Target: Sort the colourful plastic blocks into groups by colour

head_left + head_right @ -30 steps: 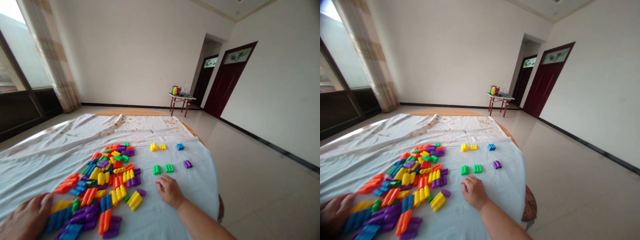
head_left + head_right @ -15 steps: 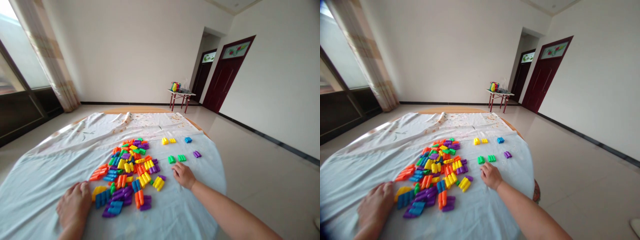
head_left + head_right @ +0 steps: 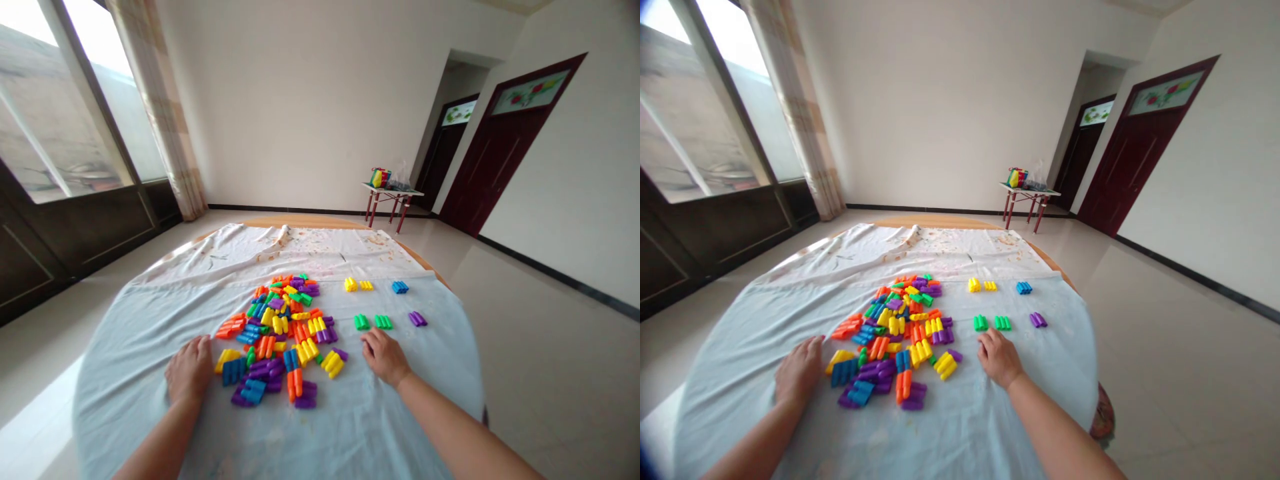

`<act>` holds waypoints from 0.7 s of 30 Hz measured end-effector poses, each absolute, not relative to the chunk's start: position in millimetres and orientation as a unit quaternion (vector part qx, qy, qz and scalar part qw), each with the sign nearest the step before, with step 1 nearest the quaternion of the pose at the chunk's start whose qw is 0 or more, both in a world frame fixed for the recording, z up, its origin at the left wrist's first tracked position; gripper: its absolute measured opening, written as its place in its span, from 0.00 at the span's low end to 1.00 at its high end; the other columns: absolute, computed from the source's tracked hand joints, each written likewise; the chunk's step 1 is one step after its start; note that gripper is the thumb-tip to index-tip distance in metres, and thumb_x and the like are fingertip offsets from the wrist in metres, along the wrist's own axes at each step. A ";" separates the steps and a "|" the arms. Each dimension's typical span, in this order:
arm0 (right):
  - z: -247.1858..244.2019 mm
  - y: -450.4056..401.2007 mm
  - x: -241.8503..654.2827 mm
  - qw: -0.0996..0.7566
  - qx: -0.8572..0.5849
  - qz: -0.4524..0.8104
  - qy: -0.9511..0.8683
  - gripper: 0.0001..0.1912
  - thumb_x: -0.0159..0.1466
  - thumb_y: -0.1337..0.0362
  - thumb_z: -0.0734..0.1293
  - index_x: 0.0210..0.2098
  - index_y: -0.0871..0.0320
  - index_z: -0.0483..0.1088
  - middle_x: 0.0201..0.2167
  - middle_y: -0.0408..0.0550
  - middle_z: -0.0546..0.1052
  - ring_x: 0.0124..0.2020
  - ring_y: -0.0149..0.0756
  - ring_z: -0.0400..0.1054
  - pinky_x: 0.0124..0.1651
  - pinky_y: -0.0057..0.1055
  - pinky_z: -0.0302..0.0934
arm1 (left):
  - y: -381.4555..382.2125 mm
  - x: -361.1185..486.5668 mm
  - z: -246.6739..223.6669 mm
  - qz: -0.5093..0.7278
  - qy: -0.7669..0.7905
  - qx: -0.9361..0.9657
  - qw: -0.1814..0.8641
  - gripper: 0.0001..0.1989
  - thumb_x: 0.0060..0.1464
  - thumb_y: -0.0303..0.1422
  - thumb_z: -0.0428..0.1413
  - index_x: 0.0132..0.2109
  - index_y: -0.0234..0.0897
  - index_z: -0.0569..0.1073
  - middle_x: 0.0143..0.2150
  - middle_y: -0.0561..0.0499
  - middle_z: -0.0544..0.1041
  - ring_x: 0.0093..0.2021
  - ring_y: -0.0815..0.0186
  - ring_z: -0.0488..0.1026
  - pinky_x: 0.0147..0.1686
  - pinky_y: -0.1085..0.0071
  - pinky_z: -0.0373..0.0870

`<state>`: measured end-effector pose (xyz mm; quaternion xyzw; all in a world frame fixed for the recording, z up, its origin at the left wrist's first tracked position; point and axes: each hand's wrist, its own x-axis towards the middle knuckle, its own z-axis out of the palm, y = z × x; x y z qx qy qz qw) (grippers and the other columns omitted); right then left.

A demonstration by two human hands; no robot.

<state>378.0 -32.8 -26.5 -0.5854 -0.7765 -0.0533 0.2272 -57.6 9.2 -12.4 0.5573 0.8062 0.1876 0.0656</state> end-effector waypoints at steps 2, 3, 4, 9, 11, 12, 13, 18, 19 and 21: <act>-29.8 -31.4 378.9 0.238 -0.580 -0.057 -0.777 0.11 0.61 0.71 0.58 0.38 0.58 0.72 0.35 0.49 0.72 0.39 0.35 0.67 0.44 0.28 0.60 | 9.7 -62.1 -9.9 0.184 0.794 0.576 0.068 0.25 0.56 0.34 0.35 0.53 0.34 0.69 0.56 0.42 0.70 0.57 0.57 0.63 0.55 0.60 0.59; -31.4 -30.7 379.3 0.242 -0.577 -0.059 -0.778 0.11 0.61 0.71 0.59 0.38 0.58 0.72 0.35 0.49 0.72 0.39 0.35 0.67 0.44 0.28 0.60 | 10.4 -64.4 -7.8 0.183 0.789 0.582 0.070 0.24 0.56 0.34 0.36 0.52 0.36 0.69 0.55 0.44 0.71 0.56 0.58 0.64 0.55 0.62 0.60; -32.8 -30.1 379.5 0.245 -0.575 -0.060 -0.778 0.11 0.61 0.71 0.59 0.38 0.57 0.72 0.35 0.49 0.72 0.39 0.35 0.67 0.44 0.28 0.60 | 11.3 -66.6 -5.2 0.183 0.787 0.584 0.072 0.24 0.56 0.34 0.36 0.51 0.36 0.70 0.54 0.44 0.72 0.55 0.59 0.65 0.54 0.63 0.61; -36.7 -28.4 379.2 0.264 -0.569 -0.061 -0.777 0.11 0.61 0.72 0.58 0.36 0.57 0.71 0.34 0.48 0.72 0.38 0.36 0.67 0.43 0.29 0.60 | 16.9 -66.0 10.1 0.190 0.793 0.577 0.051 0.29 0.57 0.42 0.33 0.52 0.32 0.70 0.55 0.39 0.70 0.57 0.52 0.63 0.56 0.55 0.57; -37.0 -28.0 378.9 0.269 -0.567 -0.064 -0.776 0.11 0.60 0.72 0.59 0.35 0.57 0.71 0.33 0.48 0.72 0.38 0.35 0.67 0.43 0.29 0.60 | 19.3 -56.7 12.4 0.194 0.777 0.597 0.046 0.29 0.57 0.42 0.34 0.55 0.32 0.67 0.58 0.40 0.67 0.59 0.54 0.60 0.59 0.56 0.54; -37.1 -27.8 378.9 0.271 -0.566 -0.065 -0.776 0.10 0.60 0.72 0.59 0.35 0.56 0.71 0.33 0.48 0.72 0.38 0.35 0.67 0.43 0.29 0.60 | 20.6 -50.3 12.2 0.194 0.767 0.610 0.048 0.29 0.57 0.42 0.35 0.56 0.32 0.66 0.59 0.40 0.66 0.60 0.55 0.59 0.59 0.58 0.53; -37.2 -27.6 378.9 0.272 -0.565 -0.066 -0.776 0.10 0.60 0.72 0.59 0.35 0.56 0.71 0.33 0.48 0.72 0.38 0.35 0.67 0.43 0.29 0.60 | 21.7 -42.8 11.3 0.194 0.756 0.623 0.052 0.28 0.57 0.42 0.36 0.57 0.33 0.65 0.60 0.41 0.66 0.61 0.56 0.59 0.60 0.59 0.54; -37.4 -26.6 379.4 0.275 -0.562 -0.064 -0.778 0.10 0.60 0.72 0.59 0.35 0.56 0.70 0.33 0.47 0.72 0.38 0.35 0.67 0.42 0.28 0.60 | 20.8 -2.6 6.0 0.188 0.737 0.644 0.080 0.29 0.57 0.44 0.38 0.60 0.35 0.62 0.61 0.42 0.64 0.59 0.55 0.61 0.58 0.59 0.57; -37.5 -26.5 379.5 0.275 -0.561 -0.063 -0.778 0.10 0.60 0.72 0.59 0.35 0.56 0.70 0.33 0.47 0.72 0.37 0.35 0.67 0.43 0.29 0.60 | 18.7 4.3 6.7 0.189 0.739 0.641 0.082 0.29 0.57 0.44 0.39 0.60 0.35 0.61 0.61 0.41 0.64 0.59 0.55 0.61 0.58 0.59 0.58; -38.0 -26.3 379.6 0.274 -0.561 -0.061 -0.778 0.10 0.61 0.72 0.59 0.35 0.57 0.70 0.33 0.48 0.72 0.38 0.35 0.67 0.43 0.29 0.60 | 13.1 15.7 10.5 0.193 0.741 0.638 0.079 0.28 0.57 0.43 0.39 0.61 0.36 0.61 0.60 0.41 0.65 0.59 0.54 0.61 0.57 0.57 0.59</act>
